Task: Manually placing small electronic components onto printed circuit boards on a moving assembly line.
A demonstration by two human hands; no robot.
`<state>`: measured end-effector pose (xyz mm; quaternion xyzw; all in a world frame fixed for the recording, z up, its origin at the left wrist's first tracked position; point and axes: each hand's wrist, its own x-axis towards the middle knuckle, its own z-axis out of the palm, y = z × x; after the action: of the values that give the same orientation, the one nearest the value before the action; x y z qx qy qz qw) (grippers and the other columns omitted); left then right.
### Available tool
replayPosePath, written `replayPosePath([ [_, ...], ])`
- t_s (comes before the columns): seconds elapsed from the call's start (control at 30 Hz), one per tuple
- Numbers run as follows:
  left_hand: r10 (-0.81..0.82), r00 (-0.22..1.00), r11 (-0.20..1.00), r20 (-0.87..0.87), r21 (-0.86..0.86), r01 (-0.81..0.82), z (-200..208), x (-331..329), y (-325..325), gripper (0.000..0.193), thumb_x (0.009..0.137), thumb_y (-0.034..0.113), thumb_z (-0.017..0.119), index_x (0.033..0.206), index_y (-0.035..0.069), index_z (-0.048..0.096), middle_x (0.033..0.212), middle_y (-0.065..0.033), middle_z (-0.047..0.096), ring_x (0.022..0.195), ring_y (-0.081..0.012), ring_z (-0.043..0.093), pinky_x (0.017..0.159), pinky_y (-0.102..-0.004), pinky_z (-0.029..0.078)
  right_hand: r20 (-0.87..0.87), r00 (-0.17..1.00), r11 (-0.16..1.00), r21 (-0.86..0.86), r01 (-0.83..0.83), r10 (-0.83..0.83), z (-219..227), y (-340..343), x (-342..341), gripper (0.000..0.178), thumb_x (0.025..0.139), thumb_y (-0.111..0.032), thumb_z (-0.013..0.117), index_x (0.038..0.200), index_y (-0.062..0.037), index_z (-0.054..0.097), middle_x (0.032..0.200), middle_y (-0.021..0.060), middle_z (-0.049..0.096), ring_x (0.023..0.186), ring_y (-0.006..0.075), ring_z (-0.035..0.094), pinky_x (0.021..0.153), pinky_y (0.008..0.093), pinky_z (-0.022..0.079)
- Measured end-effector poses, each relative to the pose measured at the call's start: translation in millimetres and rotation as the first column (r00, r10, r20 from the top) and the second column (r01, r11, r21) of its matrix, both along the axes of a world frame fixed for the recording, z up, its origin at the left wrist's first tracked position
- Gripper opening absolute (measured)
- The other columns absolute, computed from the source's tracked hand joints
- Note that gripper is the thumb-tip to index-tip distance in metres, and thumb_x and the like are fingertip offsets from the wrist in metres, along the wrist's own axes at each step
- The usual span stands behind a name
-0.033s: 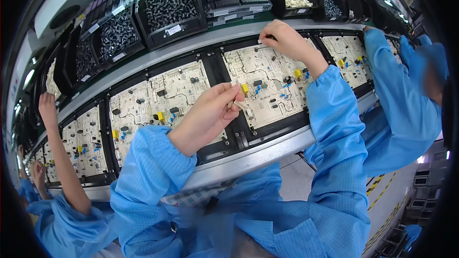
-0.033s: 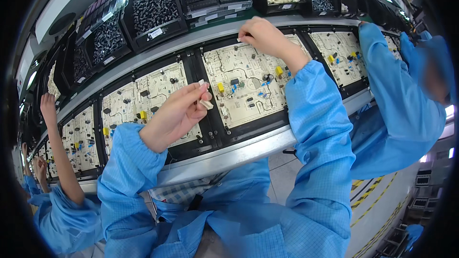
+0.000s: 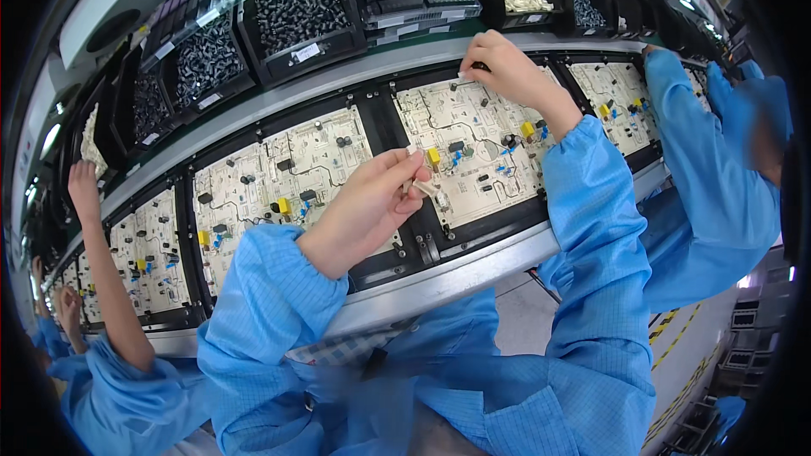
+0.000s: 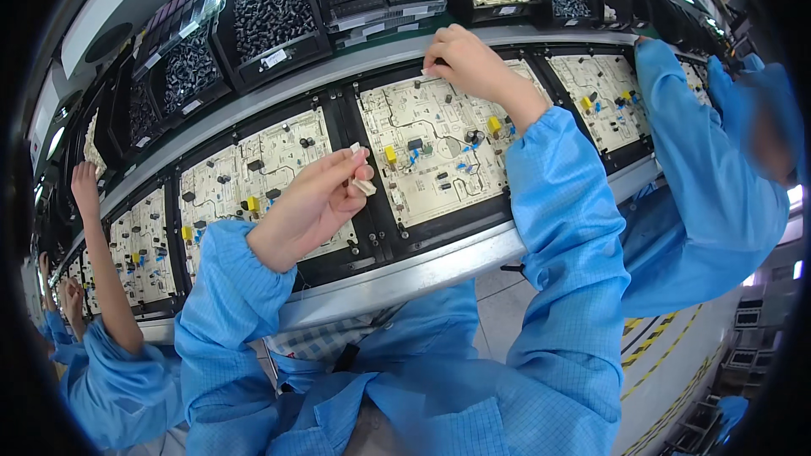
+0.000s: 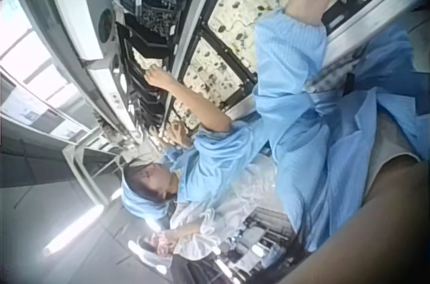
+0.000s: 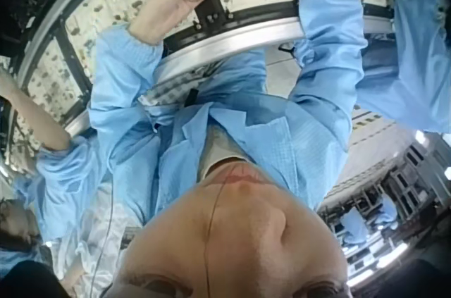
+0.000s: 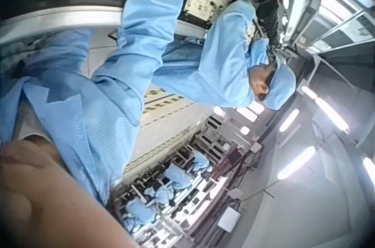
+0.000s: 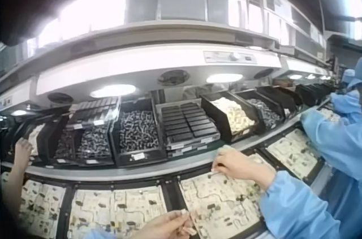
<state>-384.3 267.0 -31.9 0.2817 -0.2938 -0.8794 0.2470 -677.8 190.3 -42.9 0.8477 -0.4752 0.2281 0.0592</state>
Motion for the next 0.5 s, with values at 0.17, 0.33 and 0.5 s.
replayPosePath([
  [0.17,0.021,0.999,0.997,0.035,0.079,-0.024,3,3,6,0.012,0.100,0.018,0.050,0.096,0.006,0.052,0.083,0.0007,0.055,0.064,-0.0013,0.047,0.055,-0.0166,0.037,-0.065,0.997,0.986,0.161,0.042,-0.032,2,4,-4,0.007,0.077,-0.010,0.066,0.081,-0.0049,0.068,0.085,0.0064,0.060,0.094,0.0251,0.054,0.085,0.0361,0.045],
  [0.33,0.017,1.000,0.999,0.023,0.048,-0.018,7,0,9,0.013,0.100,0.018,0.051,0.095,0.007,0.052,0.082,0.0013,0.056,0.062,-0.0009,0.049,0.055,-0.0162,0.037,-0.131,0.991,0.998,0.069,-0.003,0.012,4,7,-2,0.008,0.076,-0.009,0.068,0.083,-0.0045,0.070,0.084,0.0061,0.059,0.093,0.0242,0.054,0.083,0.0350,0.046],
  [0.5,-0.008,1.000,0.998,-0.010,0.055,0.008,3,0,8,0.013,0.097,0.020,0.055,0.095,0.007,0.052,0.084,0.0003,0.055,0.068,-0.0040,0.047,0.061,-0.0177,0.040,-0.112,0.994,0.998,0.070,0.011,-0.003,2,5,-3,0.010,0.076,-0.009,0.070,0.084,-0.0038,0.071,0.083,0.0057,0.060,0.092,0.0236,0.053,0.082,0.0338,0.046],
])
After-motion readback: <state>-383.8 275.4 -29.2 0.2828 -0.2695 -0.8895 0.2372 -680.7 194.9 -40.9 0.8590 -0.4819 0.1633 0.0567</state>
